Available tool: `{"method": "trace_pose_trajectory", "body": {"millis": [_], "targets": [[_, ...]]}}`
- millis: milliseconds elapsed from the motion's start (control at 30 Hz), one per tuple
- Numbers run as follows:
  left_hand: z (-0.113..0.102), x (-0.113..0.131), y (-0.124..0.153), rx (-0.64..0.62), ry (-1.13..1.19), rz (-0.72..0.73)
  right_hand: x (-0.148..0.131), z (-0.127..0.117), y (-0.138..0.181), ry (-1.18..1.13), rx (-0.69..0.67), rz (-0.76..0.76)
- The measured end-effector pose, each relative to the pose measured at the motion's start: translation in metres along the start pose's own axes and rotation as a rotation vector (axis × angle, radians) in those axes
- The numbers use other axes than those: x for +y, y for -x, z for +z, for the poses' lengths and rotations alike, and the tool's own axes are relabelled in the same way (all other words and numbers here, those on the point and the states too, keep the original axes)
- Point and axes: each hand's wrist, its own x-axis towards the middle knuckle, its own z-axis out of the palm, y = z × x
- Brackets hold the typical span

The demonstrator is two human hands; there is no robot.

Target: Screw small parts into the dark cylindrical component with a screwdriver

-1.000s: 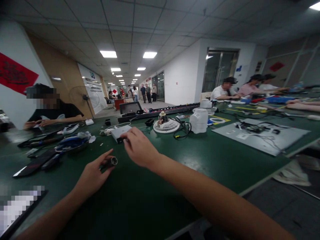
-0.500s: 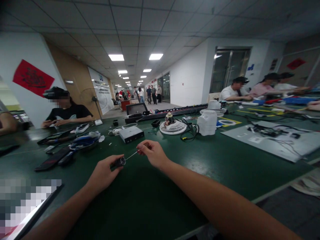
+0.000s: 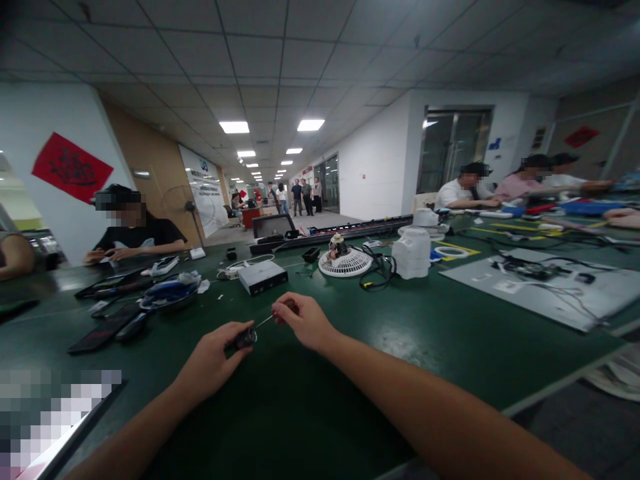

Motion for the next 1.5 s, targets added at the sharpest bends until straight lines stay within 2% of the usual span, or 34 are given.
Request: {"method": "trace_pose_trajectory", "body": {"millis": [167,400,633,733,867,967,1100,1233,1333,1400,1500], "targets": [[0.000,-0.005,-0.001,-0.018,0.004,-0.011,0.002,0.000,-0.001,-0.044,-0.023,-0.001],[0.000,-0.001,0.000,-0.064,-0.003,-0.008,0.002,-0.001,-0.003,0.018,-0.095,0.009],[0.002,-0.002,-0.001,-0.049,-0.050,-0.059,0.000,0.003,0.001,0.200,-0.034,-0.017],[0.001,-0.003,-0.001,-0.036,-0.070,-0.096,-0.002,0.000,0.002,0.303,0.050,-0.040],[0.000,-0.006,-0.002,-0.023,-0.096,-0.135,-0.009,-0.008,0.004,0.495,0.161,-0.236],[0.000,-0.008,-0.002,-0.030,-0.113,-0.164,-0.015,-0.009,0.005,0.633,0.072,-0.419],[0.001,-0.008,-0.003,-0.029,-0.127,-0.177,-0.013,0.003,0.005,0.820,-0.219,-0.482],[0.001,-0.009,-0.003,-0.026,-0.116,-0.172,0.000,0.016,0.003,1.032,-0.402,-0.370],[0.000,-0.010,-0.002,-0.032,-0.115,-0.174,0.008,0.017,0.001,1.028,-0.501,-0.280],[-0.001,-0.010,-0.002,-0.043,-0.119,-0.179,0.009,0.015,0.000,0.982,-0.513,-0.218],[-0.002,-0.009,-0.002,-0.056,-0.120,-0.179,0.004,0.011,0.000,0.905,-0.435,-0.132]]}}
